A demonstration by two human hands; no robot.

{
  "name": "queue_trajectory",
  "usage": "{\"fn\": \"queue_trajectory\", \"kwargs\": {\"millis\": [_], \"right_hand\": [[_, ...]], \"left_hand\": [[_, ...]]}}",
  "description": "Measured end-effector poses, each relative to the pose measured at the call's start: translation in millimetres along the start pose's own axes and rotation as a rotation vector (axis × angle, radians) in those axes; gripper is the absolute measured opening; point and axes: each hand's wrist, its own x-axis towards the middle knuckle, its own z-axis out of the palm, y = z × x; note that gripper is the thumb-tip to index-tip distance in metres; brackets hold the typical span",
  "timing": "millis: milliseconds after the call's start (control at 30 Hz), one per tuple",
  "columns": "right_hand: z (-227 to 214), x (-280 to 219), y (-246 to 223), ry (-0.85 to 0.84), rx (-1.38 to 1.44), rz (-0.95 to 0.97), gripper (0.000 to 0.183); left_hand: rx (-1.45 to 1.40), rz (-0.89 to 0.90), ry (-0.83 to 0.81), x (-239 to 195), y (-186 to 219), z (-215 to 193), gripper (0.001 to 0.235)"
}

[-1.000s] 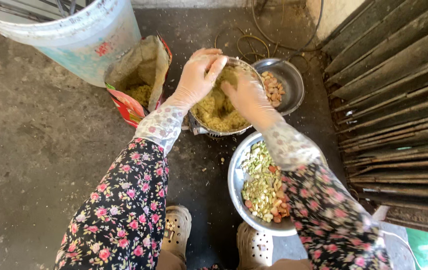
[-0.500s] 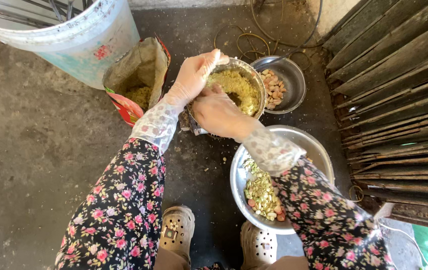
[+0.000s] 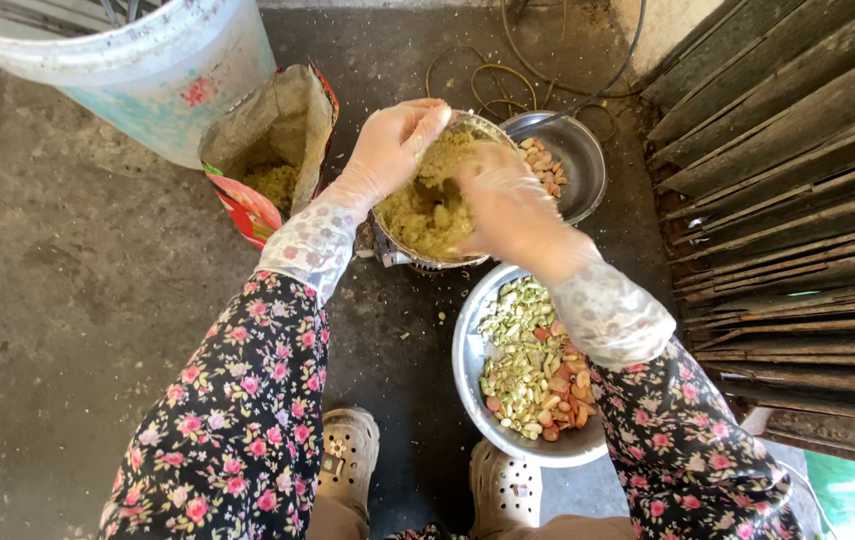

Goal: The person mixes chopped vegetables, cloves of garlic, and a light-colored paste together in a bowl by hand, then takes handfuls of the paste and places them into a red and black bag.

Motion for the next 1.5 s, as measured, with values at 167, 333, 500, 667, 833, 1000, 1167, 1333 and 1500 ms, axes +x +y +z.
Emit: {"fn": "queue_trajectory", "kwargs": {"millis": [167,333,500,667,833,1000,1167,1333,1500], "right_hand": [[39.2,15.7,8.1,-0.053,-0.101,0.225,0.100],[61.2,16.1,22.7,0.139,-0.069,0.187,0.077],[71.9,18.4,14.2,0.053,-0.034,0.352,0.026],[63.1,16.1,13.6,0.164,0.210,0.295,0.037],[78.0,50.6,43.9,0.475,0.360,0.321,0.038],[113.0,114.9,43.8,0.268,0.181,0.325,0.030],[112.7,113.0,-2.2,0.281,0.356,0.178,0.022],[69.2,62.3,-33.1,0.107,0.282,-0.064,0.022],[44.5,29.6,-26.9,0.118,0.174,-0.336,0.018]], "left_hand": [[0.012,-0.020,-0.004,1.4,0.4,-0.1,0.059],[-0.013,-0.061,0.016,-6.5,5.9,4.0,0.058],[-0.029,-0.065,0.040,-1.5,2.1,0.2,0.059],[0.046,-0.029,0.022,-0.8,-2.2,2.2,0.054],[-0.061,-0.097,0.007,-1.5,4.9,-1.3,0.052],[-0.076,-0.158,-0.006,1.3,8.6,-2.7,0.053],[-0.184,-0.126,-0.016,0.9,7.7,-4.5,0.056],[-0.229,-0.160,-0.041,-1.0,11.2,-6.5,0.056],[-0.161,-0.107,-0.038,-2.3,5.5,-4.8,0.052]]}}
